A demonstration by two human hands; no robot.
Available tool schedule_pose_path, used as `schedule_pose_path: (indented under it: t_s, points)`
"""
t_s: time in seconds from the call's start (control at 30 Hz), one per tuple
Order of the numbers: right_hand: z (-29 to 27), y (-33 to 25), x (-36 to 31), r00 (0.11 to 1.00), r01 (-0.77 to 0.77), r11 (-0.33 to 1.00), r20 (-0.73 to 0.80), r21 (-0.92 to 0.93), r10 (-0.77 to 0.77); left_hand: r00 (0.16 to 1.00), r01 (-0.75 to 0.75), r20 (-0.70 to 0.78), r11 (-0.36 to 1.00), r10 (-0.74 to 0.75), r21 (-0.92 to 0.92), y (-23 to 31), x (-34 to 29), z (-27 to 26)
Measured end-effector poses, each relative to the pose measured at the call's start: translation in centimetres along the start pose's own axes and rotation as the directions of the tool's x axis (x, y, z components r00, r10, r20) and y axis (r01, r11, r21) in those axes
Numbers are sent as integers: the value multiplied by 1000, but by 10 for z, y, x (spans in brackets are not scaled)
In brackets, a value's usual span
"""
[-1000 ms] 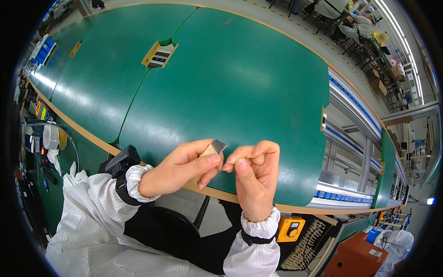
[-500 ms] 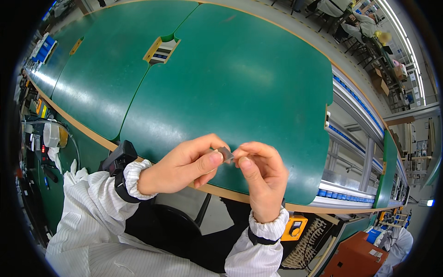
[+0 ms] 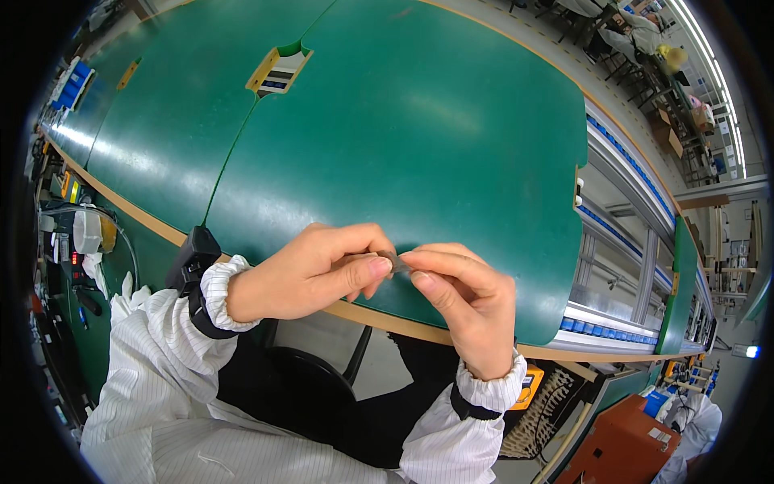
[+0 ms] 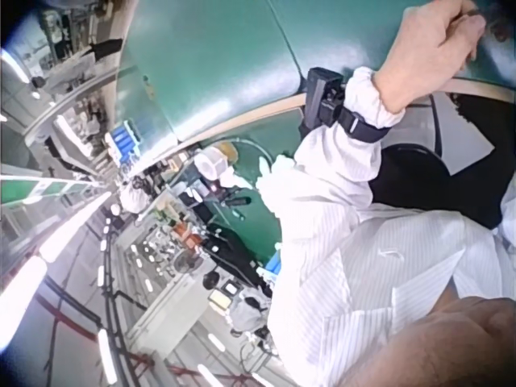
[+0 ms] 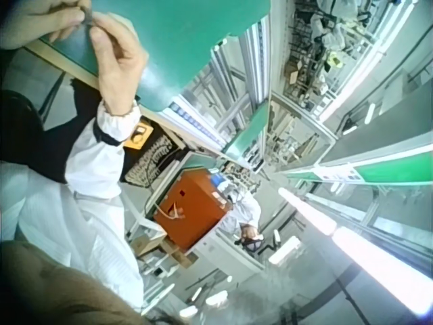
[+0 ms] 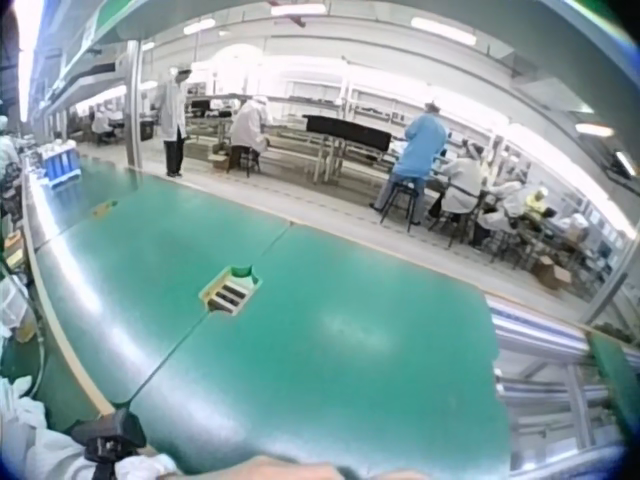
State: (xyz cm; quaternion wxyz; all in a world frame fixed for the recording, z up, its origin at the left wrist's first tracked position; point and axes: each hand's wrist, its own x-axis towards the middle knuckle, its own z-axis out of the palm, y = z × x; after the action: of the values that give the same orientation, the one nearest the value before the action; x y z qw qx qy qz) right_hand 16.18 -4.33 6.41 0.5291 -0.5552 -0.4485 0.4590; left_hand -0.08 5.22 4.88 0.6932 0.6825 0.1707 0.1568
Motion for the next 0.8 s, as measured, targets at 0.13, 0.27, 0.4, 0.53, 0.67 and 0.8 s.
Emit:
schedule_pose_path:
  t_s: [0.13, 0.27, 0.4, 0.53, 0.67, 0.8]
  points:
    - [0, 1, 0, 1000, -8, 1000, 18, 7, 8, 999, 48, 15, 999, -48, 27, 6, -1, -4]
    - [0, 1, 0, 999, -29, 999, 32, 29, 28, 995, -80, -39, 968, 91, 236, 1, 0, -1]
    - [4, 0, 3, 998, -55, 995, -19, 78, 56, 964, -205, -89, 917, 249, 342, -6, -1, 1]
    - [-4, 8, 2, 995, -98, 993, -29, 71, 100, 978, -161, -61, 910, 199, 383, -8, 2, 3]
    - [4, 5, 0, 992, -123, 975, -2, 186, 125, 937, -240, -111, 841, 331, 485, -9, -3, 6]
    - [0, 7, 0, 985, -170, 951, 13, 260, 173, 897, -286, -75, 703, 435, 651, -10, 0, 7]
